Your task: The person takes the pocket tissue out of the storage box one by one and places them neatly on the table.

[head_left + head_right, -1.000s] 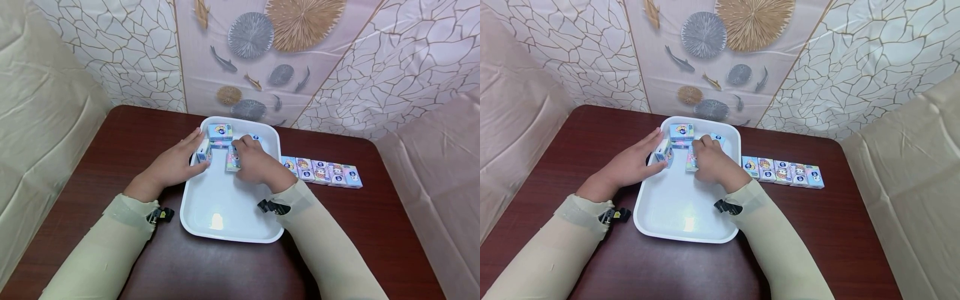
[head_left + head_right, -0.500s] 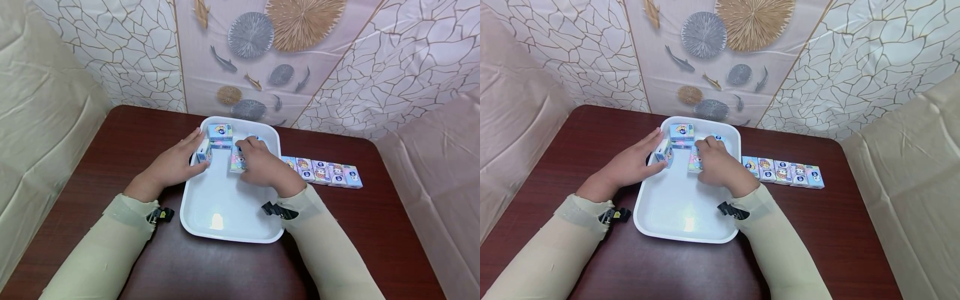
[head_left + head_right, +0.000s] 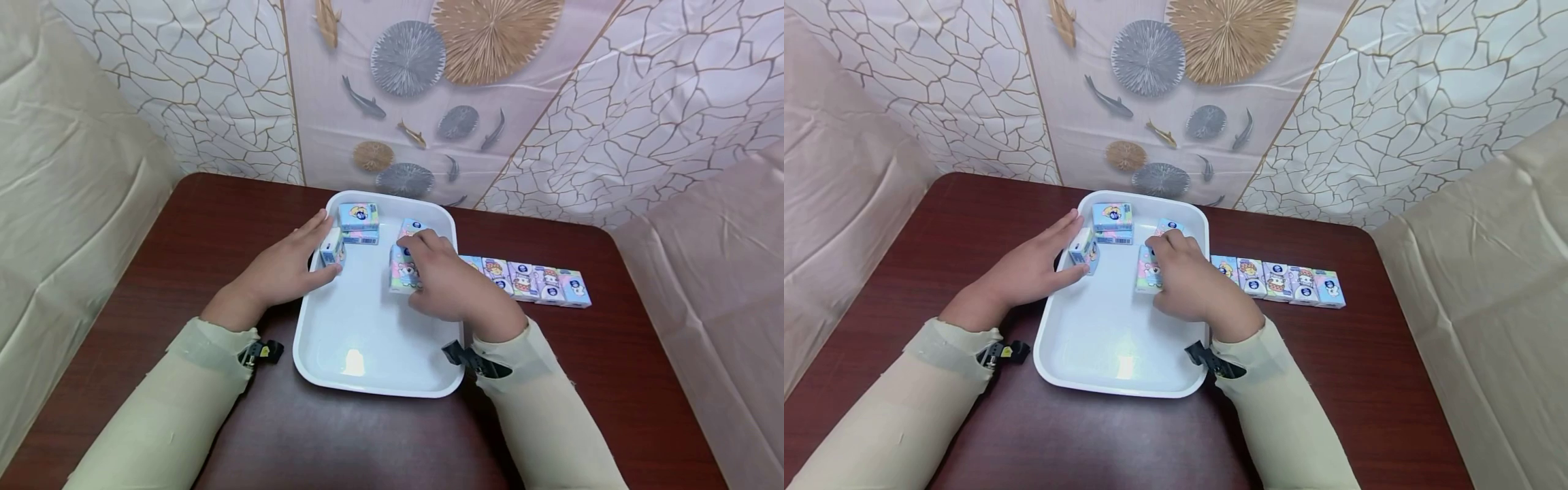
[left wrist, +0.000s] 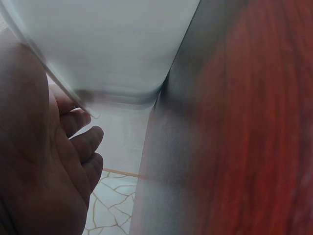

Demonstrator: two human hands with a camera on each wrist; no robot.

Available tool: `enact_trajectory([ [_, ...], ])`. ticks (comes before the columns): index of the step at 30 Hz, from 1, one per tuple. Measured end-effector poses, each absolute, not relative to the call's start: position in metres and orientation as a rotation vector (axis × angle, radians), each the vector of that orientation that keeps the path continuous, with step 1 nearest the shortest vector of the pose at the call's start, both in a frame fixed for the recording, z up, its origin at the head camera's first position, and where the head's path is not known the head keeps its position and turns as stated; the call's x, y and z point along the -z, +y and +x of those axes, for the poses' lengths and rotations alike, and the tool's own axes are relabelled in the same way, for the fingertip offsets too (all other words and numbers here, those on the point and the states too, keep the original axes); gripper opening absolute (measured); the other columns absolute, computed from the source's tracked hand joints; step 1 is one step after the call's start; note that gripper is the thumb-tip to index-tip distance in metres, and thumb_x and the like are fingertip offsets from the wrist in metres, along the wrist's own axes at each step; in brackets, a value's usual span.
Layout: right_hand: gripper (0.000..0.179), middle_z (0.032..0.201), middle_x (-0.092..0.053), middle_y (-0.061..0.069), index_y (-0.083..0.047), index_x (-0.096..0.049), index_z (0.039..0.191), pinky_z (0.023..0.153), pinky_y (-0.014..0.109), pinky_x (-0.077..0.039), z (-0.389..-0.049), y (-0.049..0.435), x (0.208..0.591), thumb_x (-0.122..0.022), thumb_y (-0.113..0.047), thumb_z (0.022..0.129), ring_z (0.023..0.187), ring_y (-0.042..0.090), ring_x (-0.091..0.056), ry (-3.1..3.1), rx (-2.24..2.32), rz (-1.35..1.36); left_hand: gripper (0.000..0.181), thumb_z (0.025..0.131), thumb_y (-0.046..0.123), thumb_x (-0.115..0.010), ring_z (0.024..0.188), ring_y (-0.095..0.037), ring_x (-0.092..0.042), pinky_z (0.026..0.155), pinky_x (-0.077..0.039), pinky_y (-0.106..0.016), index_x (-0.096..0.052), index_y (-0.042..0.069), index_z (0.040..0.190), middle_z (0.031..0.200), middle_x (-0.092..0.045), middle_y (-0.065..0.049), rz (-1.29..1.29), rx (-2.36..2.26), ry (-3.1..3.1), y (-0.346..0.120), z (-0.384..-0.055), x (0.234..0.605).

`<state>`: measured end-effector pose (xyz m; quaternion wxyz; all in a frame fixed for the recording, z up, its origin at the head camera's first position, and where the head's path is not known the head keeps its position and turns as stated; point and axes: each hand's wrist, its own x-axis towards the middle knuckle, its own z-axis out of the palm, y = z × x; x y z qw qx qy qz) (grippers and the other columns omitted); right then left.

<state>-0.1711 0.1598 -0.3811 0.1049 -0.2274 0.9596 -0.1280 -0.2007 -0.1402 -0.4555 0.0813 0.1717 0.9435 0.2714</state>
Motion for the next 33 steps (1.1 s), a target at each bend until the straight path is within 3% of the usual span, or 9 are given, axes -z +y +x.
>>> enact_trajectory([
  [15,0.088,0.152,-0.042,0.005,-0.014,-0.040,0.159,0.098,0.044,-0.056,-0.146,0.188,0.371,-0.081,-0.021,0.081,0.127,0.024,-0.041,2.833,0.426,-0.633,0.100,0.093,0.082,-0.048,0.164,-0.028,-0.015,0.127,-0.029,-0.060,-0.004,0.035,0.169,0.178,0.003,0.013,0.525,-0.817,2.817,-0.141,-0.202,0.456],
  [22,0.084,0.148,-0.045,0.005,-0.012,-0.044,0.156,0.096,0.044,-0.057,-0.135,0.210,0.365,-0.080,-0.020,0.081,0.124,0.023,-0.044,2.871,0.434,-0.612,0.096,0.097,0.070,-0.056,0.165,-0.028,-0.014,0.127,-0.029,-0.061,-0.004,0.034,0.169,0.177,0.004,0.014,0.521,-0.819,2.811,-0.140,-0.202,0.455],
  [29,0.083,0.149,-0.044,0.005,-0.012,-0.043,0.157,0.100,0.046,-0.056,-0.129,0.230,0.366,-0.080,-0.022,0.082,0.126,0.024,-0.044,2.896,0.450,-0.582,0.099,0.094,0.081,-0.047,0.165,-0.029,-0.015,0.126,-0.029,-0.061,-0.004,0.034,0.170,0.177,0.005,0.014,0.524,-0.810,2.813,-0.140,-0.201,0.455],
  [33,0.084,0.151,-0.042,0.007,-0.010,-0.042,0.158,0.101,0.048,-0.055,-0.125,0.239,0.367,-0.078,-0.020,0.083,0.127,0.026,-0.044,2.893,0.454,-0.566,0.096,0.096,0.075,-0.053,0.165,-0.029,-0.015,0.126,-0.030,-0.061,-0.006,0.034,0.170,0.178,0.003,0.014,0.513,-0.828,2.811,-0.140,-0.201,0.456],
])
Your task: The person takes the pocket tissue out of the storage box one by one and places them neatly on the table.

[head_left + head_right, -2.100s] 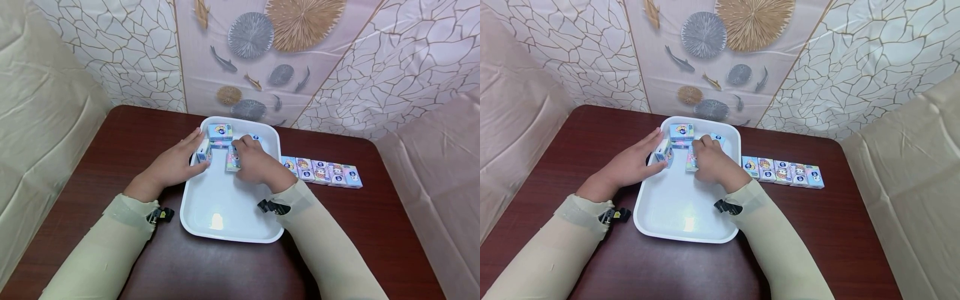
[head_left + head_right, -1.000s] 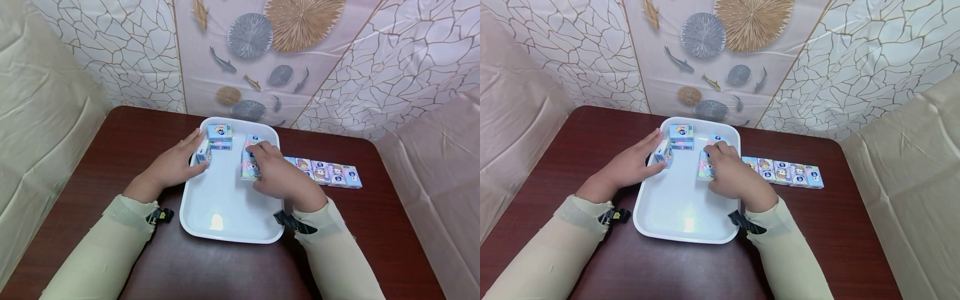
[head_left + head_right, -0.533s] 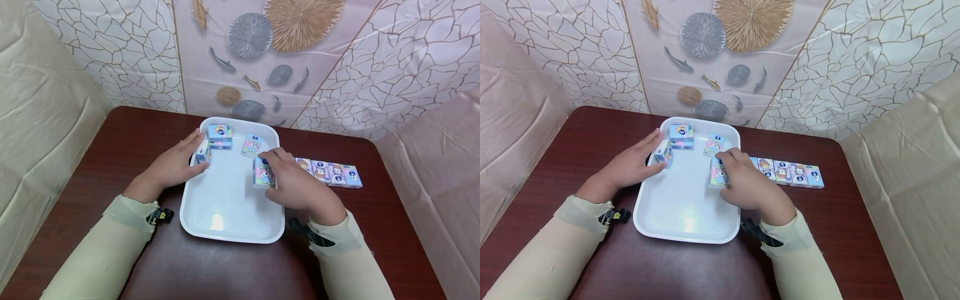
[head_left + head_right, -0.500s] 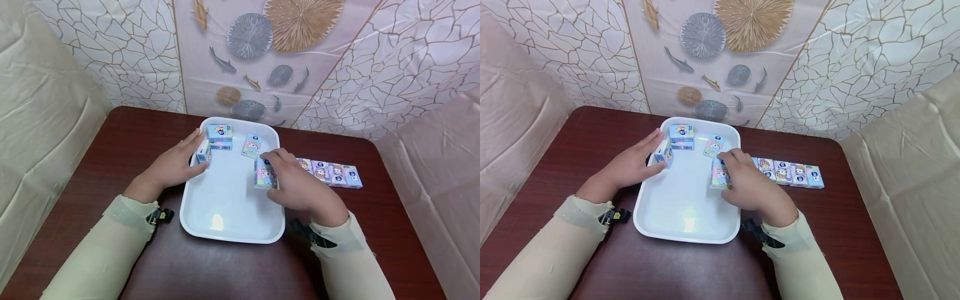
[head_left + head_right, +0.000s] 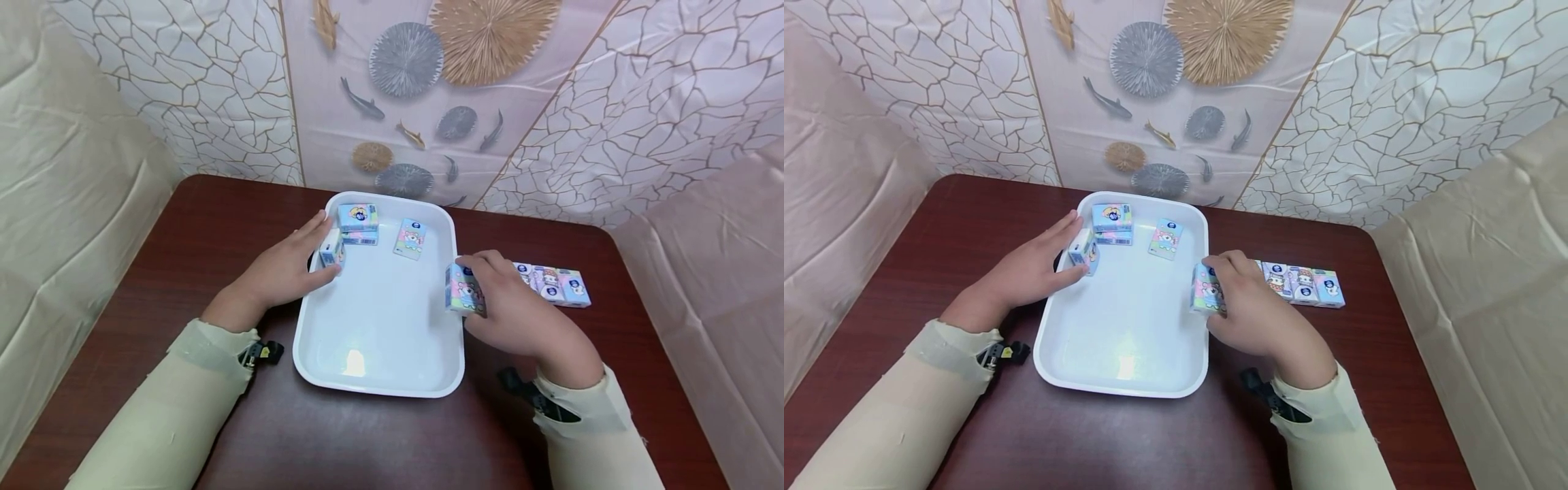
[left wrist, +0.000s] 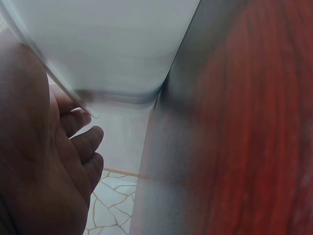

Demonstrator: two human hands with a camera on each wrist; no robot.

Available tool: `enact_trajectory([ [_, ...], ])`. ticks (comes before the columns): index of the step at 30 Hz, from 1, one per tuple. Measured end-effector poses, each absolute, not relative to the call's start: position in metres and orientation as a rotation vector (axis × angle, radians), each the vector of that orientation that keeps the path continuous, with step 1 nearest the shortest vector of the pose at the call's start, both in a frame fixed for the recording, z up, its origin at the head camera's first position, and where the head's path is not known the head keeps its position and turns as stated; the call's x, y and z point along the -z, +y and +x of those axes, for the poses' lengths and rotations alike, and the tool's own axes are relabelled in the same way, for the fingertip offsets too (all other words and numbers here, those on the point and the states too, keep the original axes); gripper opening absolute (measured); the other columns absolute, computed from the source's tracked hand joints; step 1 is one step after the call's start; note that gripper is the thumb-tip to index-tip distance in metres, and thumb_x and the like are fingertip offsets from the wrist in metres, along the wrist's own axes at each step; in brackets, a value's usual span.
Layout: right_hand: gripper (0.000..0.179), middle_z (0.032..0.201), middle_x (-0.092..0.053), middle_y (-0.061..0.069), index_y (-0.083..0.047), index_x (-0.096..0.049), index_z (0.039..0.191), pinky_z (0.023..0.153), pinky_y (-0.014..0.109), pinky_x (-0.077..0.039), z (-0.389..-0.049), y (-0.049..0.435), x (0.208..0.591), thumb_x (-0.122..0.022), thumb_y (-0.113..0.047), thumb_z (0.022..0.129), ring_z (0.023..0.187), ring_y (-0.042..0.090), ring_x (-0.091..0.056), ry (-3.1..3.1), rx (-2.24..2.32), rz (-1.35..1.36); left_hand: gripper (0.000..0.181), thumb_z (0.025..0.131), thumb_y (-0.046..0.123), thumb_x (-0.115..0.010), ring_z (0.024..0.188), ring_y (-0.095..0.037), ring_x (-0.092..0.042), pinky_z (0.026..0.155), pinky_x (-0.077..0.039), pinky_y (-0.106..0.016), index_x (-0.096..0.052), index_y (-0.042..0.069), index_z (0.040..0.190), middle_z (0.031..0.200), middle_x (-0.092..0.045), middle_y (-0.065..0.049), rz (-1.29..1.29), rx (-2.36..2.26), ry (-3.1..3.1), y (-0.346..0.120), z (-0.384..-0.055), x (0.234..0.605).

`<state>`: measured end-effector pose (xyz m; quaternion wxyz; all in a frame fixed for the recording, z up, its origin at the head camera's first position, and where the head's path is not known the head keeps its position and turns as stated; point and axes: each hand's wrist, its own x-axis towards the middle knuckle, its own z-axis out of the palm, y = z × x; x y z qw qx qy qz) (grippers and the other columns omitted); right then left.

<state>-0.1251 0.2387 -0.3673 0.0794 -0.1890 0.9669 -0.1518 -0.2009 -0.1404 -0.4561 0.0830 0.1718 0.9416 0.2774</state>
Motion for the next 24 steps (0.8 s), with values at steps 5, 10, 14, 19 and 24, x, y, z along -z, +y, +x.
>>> enact_trajectory([
  [5,0.080,0.151,-0.042,0.009,-0.007,-0.042,0.156,0.098,0.046,-0.055,-0.121,0.248,0.370,-0.074,-0.017,0.083,0.127,0.026,-0.044,2.904,0.454,-0.563,0.095,0.097,0.069,-0.056,0.164,-0.028,-0.015,0.126,-0.029,-0.061,-0.006,0.034,0.170,0.178,0.002,0.013,0.512,-0.830,2.814,-0.140,-0.201,0.456],
  [10,0.079,0.153,-0.042,0.012,-0.007,-0.041,0.156,0.100,0.050,-0.054,-0.117,0.259,0.374,-0.074,-0.016,0.085,0.127,0.029,-0.045,2.917,0.437,-0.549,0.098,0.094,0.079,-0.051,0.165,-0.027,-0.015,0.126,-0.030,-0.060,-0.006,0.034,0.170,0.177,0.005,0.016,0.509,-0.818,2.814,-0.139,-0.201,0.455],
  [14,0.081,0.154,-0.041,0.015,-0.007,-0.040,0.157,0.101,0.056,-0.055,-0.116,0.266,0.377,-0.075,-0.016,0.084,0.128,0.032,-0.044,2.920,0.434,-0.527,0.098,0.094,0.078,-0.051,0.165,-0.027,-0.014,0.126,-0.029,-0.060,-0.005,0.034,0.170,0.177,0.005,0.016,0.512,-0.822,2.810,-0.139,-0.202,0.456],
  [19,0.082,0.152,-0.043,0.015,-0.008,-0.041,0.157,0.100,0.057,-0.055,-0.115,0.272,0.383,-0.076,-0.017,0.083,0.127,0.032,-0.044,2.921,0.429,-0.514,0.096,0.097,0.070,-0.057,0.165,-0.029,-0.014,0.127,-0.028,-0.061,-0.005,0.034,0.170,0.176,0.007,0.017,0.509,-0.825,2.808,-0.139,-0.202,0.457],
  [24,0.082,0.150,-0.045,0.014,-0.009,-0.041,0.157,0.100,0.057,-0.055,-0.115,0.276,0.391,-0.077,-0.017,0.084,0.126,0.031,-0.046,2.905,0.405,-0.500,0.095,0.098,0.068,-0.057,0.165,-0.029,-0.014,0.126,-0.029,-0.061,-0.005,0.034,0.170,0.176,0.007,0.017,0.505,-0.822,2.804,-0.139,-0.201,0.455],
])
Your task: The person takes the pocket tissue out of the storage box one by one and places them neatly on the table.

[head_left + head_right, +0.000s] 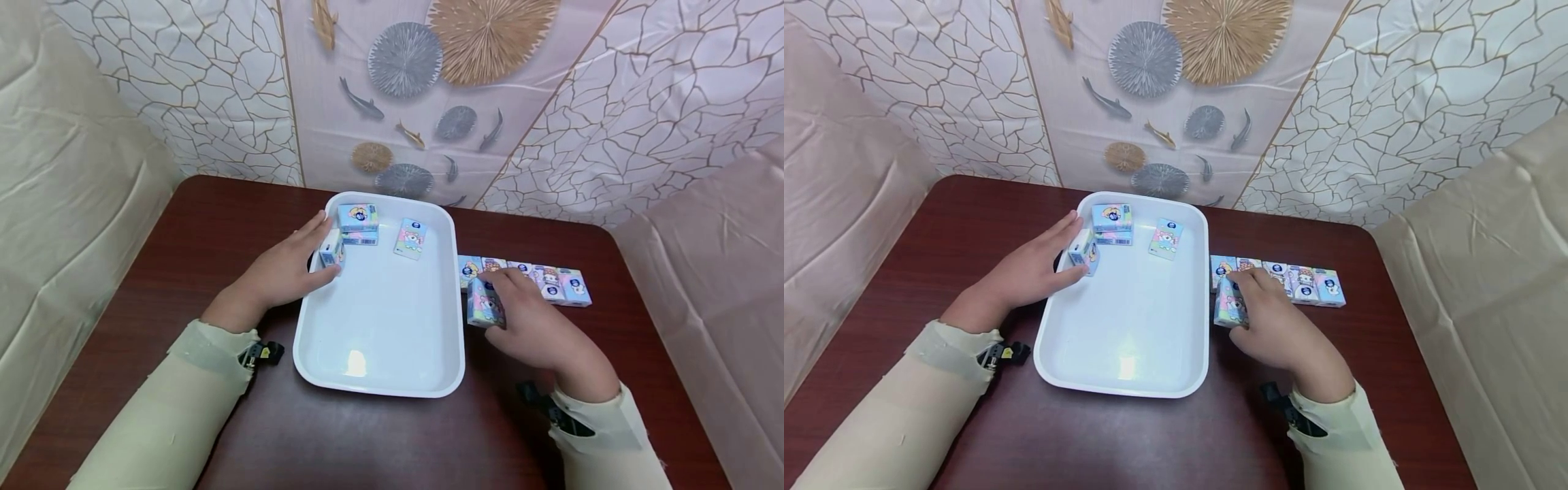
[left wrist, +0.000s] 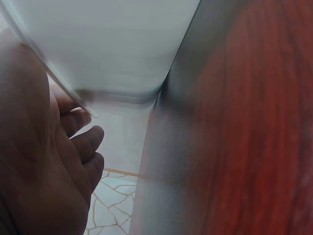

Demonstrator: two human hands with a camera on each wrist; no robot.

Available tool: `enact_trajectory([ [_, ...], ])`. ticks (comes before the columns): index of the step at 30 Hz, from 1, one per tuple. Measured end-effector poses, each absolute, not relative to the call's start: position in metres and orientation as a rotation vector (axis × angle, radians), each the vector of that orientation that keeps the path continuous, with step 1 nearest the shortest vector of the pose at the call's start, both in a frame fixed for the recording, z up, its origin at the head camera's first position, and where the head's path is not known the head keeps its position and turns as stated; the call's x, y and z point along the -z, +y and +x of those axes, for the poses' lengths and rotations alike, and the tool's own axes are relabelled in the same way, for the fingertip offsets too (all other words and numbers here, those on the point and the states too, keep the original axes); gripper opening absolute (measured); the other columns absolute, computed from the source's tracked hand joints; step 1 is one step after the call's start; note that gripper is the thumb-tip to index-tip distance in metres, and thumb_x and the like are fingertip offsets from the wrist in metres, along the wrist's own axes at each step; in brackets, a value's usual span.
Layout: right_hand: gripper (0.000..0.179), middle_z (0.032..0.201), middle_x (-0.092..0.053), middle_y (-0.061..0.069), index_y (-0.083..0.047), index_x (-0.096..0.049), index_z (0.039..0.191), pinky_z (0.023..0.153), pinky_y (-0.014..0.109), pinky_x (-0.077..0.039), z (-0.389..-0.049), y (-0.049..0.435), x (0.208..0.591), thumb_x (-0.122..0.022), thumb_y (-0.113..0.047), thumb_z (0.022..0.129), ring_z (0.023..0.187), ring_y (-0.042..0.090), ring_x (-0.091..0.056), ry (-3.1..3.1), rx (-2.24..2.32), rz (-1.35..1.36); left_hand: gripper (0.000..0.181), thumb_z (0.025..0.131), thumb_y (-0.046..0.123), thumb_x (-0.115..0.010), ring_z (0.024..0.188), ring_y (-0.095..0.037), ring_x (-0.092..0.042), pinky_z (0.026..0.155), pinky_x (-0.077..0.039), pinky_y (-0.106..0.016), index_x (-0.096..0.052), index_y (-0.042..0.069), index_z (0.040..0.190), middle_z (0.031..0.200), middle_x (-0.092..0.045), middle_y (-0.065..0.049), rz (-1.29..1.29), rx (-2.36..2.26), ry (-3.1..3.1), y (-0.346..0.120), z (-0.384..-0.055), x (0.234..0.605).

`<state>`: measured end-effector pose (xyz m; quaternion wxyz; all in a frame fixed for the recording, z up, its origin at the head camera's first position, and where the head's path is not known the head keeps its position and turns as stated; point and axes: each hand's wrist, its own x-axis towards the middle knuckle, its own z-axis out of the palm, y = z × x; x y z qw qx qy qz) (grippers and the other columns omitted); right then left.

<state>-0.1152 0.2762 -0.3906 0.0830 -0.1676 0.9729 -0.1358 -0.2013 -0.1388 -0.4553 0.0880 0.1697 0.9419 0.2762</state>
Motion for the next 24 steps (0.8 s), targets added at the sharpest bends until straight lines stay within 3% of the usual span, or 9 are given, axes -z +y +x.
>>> enact_trajectory([
  [9,0.084,0.154,-0.045,0.013,-0.013,-0.041,0.158,0.106,0.063,-0.053,-0.122,0.281,0.409,-0.080,-0.018,0.084,0.133,0.034,-0.045,2.828,0.348,-0.426,0.095,0.098,0.066,-0.059,0.165,-0.027,-0.014,0.126,-0.029,-0.061,-0.005,0.034,0.170,0.176,0.006,0.017,0.503,-0.827,2.806,-0.139,-0.201,0.456],
  [17,0.078,0.149,-0.047,0.010,-0.014,-0.045,0.156,0.106,0.056,-0.053,-0.125,0.278,0.419,-0.078,-0.015,0.085,0.127,0.030,-0.049,2.792,0.339,-0.453,0.094,0.098,0.066,-0.058,0.165,-0.027,-0.014,0.126,-0.030,-0.061,-0.004,0.036,0.169,0.176,0.007,0.018,0.507,-0.825,2.809,-0.139,-0.202,0.458],
  [24,0.085,0.154,-0.047,0.011,-0.020,-0.044,0.159,0.108,0.064,-0.050,-0.126,0.277,0.424,-0.081,-0.013,0.083,0.135,0.036,-0.046,2.751,0.284,-0.396,0.095,0.098,0.067,-0.058,0.165,-0.027,-0.014,0.126,-0.030,-0.061,-0.005,0.036,0.169,0.176,0.007,0.018,0.509,-0.827,2.814,-0.140,-0.202,0.459],
])
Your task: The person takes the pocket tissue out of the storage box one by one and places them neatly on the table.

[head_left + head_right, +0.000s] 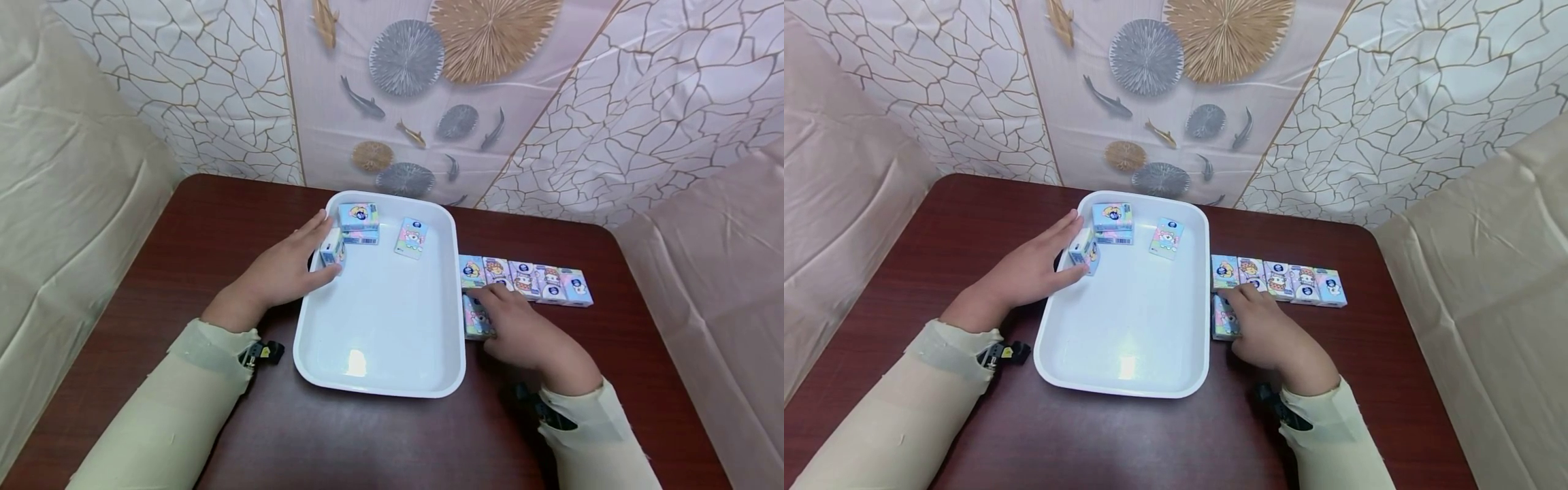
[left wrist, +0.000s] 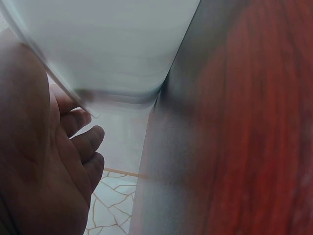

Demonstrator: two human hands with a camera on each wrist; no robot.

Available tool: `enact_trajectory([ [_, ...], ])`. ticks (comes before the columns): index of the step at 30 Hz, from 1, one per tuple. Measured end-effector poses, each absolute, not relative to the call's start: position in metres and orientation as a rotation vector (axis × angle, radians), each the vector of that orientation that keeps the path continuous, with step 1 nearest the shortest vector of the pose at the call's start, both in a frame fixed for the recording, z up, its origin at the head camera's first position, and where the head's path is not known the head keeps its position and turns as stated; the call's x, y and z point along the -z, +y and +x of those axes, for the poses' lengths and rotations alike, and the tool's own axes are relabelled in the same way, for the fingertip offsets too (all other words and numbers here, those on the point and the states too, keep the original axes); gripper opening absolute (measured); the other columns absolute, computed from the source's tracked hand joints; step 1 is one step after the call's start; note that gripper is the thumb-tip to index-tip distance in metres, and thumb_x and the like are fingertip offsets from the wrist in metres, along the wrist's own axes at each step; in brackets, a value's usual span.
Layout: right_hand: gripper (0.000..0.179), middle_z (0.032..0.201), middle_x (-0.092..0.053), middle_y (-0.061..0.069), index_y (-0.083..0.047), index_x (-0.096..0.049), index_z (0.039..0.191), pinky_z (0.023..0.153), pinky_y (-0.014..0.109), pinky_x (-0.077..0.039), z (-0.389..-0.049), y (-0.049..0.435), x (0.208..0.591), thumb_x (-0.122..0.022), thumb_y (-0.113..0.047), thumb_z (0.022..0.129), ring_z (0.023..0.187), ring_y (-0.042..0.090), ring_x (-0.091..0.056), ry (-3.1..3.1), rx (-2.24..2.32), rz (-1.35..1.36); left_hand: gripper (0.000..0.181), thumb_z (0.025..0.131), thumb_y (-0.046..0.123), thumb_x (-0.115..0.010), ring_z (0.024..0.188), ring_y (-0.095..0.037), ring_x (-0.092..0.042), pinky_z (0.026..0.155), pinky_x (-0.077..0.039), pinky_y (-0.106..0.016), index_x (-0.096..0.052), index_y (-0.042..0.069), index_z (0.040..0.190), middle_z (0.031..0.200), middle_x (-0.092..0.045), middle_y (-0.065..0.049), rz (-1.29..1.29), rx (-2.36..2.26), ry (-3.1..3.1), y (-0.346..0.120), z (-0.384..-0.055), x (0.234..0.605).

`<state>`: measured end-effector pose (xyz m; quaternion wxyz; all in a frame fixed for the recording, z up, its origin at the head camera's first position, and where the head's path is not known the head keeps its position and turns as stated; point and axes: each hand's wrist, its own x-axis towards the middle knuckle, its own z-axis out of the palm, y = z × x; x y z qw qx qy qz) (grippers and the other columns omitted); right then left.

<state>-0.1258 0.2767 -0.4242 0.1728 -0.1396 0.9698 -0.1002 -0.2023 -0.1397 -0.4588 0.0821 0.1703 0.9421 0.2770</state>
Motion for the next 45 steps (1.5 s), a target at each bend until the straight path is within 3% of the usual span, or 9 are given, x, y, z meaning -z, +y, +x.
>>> enact_trajectory([
  [24,0.102,0.160,-0.043,0.008,-0.028,-0.038,0.162,0.107,0.067,-0.049,-0.126,0.278,0.422,-0.092,-0.024,0.076,0.138,0.039,-0.043,2.720,0.246,-0.354,0.095,0.097,0.068,-0.058,0.165,-0.025,-0.014,0.125,-0.031,-0.061,-0.004,0.037,0.169,0.176,0.007,0.019,0.486,-0.823,2.813,-0.139,-0.202,0.458],
  [30,0.092,0.159,-0.043,0.010,-0.026,-0.042,0.160,0.107,0.070,-0.048,-0.124,0.278,0.412,-0.087,-0.028,0.080,0.141,0.040,-0.042,2.742,0.251,-0.364,0.095,0.097,0.067,-0.059,0.165,-0.025,-0.014,0.125,-0.032,-0.061,-0.006,0.035,0.170,0.176,0.007,0.018,0.490,-0.831,2.810,-0.140,-0.201,0.457],
  [36,0.077,0.158,-0.046,0.012,-0.019,-0.048,0.157,0.108,0.066,-0.049,-0.123,0.276,0.400,-0.080,-0.030,0.088,0.140,0.039,-0.046,2.824,0.253,-0.460,0.094,0.097,0.067,-0.058,0.165,-0.024,-0.014,0.125,-0.031,-0.061,-0.006,0.036,0.169,0.176,0.006,0.018,0.492,-0.833,2.810,-0.139,-0.202,0.458],
  [45,0.069,0.152,-0.052,0.009,-0.017,-0.054,0.152,0.101,0.056,-0.058,-0.122,0.264,0.390,-0.082,-0.034,0.091,0.133,0.031,-0.056,2.970,0.356,-0.637,0.094,0.098,0.065,-0.059,0.165,-0.024,-0.015,0.125,-0.032,-0.060,-0.007,0.035,0.169,0.176,0.006,0.019,0.500,-0.850,2.812,-0.140,-0.202,0.459],
])
